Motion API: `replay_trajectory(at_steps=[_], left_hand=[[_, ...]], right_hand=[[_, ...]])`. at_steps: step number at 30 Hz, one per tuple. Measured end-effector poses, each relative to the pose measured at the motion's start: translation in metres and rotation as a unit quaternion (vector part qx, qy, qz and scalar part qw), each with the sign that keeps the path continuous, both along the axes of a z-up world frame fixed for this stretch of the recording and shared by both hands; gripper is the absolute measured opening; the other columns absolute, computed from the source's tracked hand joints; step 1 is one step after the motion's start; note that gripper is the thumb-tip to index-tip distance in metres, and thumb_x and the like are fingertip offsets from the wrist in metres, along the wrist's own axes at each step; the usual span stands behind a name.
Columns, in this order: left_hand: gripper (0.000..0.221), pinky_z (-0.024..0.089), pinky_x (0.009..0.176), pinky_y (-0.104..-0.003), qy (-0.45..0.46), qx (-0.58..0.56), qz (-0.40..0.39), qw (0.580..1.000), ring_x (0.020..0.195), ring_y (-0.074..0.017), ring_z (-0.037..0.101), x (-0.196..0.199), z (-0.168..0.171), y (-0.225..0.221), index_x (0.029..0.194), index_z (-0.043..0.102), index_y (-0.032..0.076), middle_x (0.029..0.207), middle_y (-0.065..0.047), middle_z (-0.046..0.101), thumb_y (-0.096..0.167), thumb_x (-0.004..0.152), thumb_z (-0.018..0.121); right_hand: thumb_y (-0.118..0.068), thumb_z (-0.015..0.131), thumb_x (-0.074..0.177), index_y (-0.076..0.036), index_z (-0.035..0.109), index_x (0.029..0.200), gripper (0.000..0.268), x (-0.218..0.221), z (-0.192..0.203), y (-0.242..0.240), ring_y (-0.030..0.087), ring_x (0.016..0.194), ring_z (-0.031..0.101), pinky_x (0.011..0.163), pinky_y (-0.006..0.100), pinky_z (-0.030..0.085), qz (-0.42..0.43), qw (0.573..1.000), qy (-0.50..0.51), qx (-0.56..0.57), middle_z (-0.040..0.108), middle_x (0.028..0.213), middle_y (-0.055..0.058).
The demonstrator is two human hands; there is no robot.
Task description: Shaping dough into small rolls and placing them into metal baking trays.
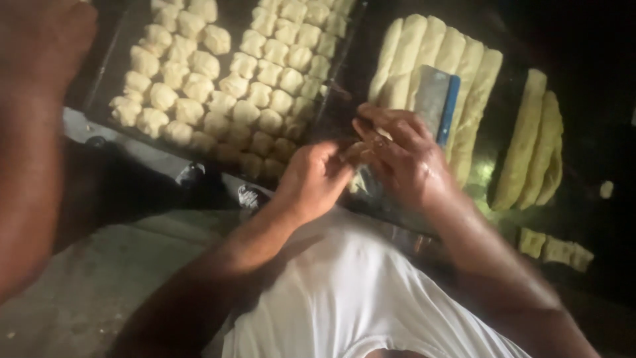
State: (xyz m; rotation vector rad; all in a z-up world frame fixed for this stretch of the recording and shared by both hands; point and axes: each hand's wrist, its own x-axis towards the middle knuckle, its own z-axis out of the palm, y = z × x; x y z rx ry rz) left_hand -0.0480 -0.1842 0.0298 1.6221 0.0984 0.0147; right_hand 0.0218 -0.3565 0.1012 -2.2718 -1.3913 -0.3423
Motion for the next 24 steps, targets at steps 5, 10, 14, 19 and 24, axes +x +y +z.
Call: replay_trajectory(at_steps=[5, 10, 14, 19, 24], left_hand=[[0.069, 0.058, 0.068, -0.028, -0.008, 0.060, 0.019, 0.998, 0.077, -0.0132, 0.073, -0.010, -0.009, 0.048, 0.148, 0.044, -0.002, 0.088, -0.012, 0.076, 0.015, 0.087, 0.074], [0.075, 0.059, 0.083, -0.026, -0.125, -0.101, 0.113, 0.980, 0.102, -0.0143, 0.072, -0.025, -0.012, 0.091, 0.157, 0.023, -0.001, 0.130, -0.013, 0.058, 0.015, 0.099, 0.068], [0.049, 0.061, 0.081, -0.024, -0.131, -0.044, 0.154, 0.978, 0.098, -0.0129, 0.072, -0.041, -0.012, 0.127, 0.146, 0.050, 0.000, 0.125, -0.013, 0.071, 0.008, 0.101, 0.067], [0.022, 0.054, 0.064, -0.022, -0.068, -0.006, 0.184, 0.981, 0.075, -0.0078, 0.068, -0.062, -0.014, 0.150, 0.121, 0.070, 0.002, 0.094, -0.007, 0.075, 0.004, 0.100, 0.069], [0.021, 0.048, 0.058, -0.023, -0.126, 0.029, 0.194, 0.972, 0.068, -0.0081, 0.063, -0.067, -0.011, 0.161, 0.118, 0.070, 0.001, 0.096, -0.008, 0.073, 0.002, 0.097, 0.070]], right_hand=[[-0.011, 0.074, 0.091, -0.010, 0.077, 0.115, 0.025, 0.037, -0.013, 0.043, 0.033, 0.105, 0.072, 0.089, 0.042, 0.058, 0.041, 0.983, 0.161, -0.082, 0.077, 0.111, 0.012], [-0.019, 0.074, 0.098, -0.013, 0.081, 0.104, 0.011, 0.152, -0.050, 0.117, 0.016, 0.077, 0.074, 0.062, 0.033, 0.057, -0.079, 0.964, 0.199, -0.160, 0.078, 0.091, 0.008], [-0.024, 0.077, 0.105, -0.006, 0.076, 0.106, 0.018, 0.223, -0.085, 0.171, 0.016, 0.069, 0.070, 0.058, 0.032, 0.054, -0.081, 0.980, 0.151, -0.102, 0.073, 0.085, 0.007], [-0.031, 0.070, 0.107, -0.001, 0.072, 0.116, 0.031, 0.260, -0.120, 0.196, 0.035, 0.094, 0.067, 0.078, 0.047, 0.053, -0.113, 0.979, 0.040, -0.168, 0.071, 0.103, 0.020], [-0.025, 0.061, 0.111, -0.002, 0.073, 0.118, 0.027, 0.298, -0.135, 0.185, 0.039, 0.092, 0.067, 0.077, 0.054, 0.052, -0.086, 0.965, -0.073, -0.236, 0.071, 0.104, 0.021]])
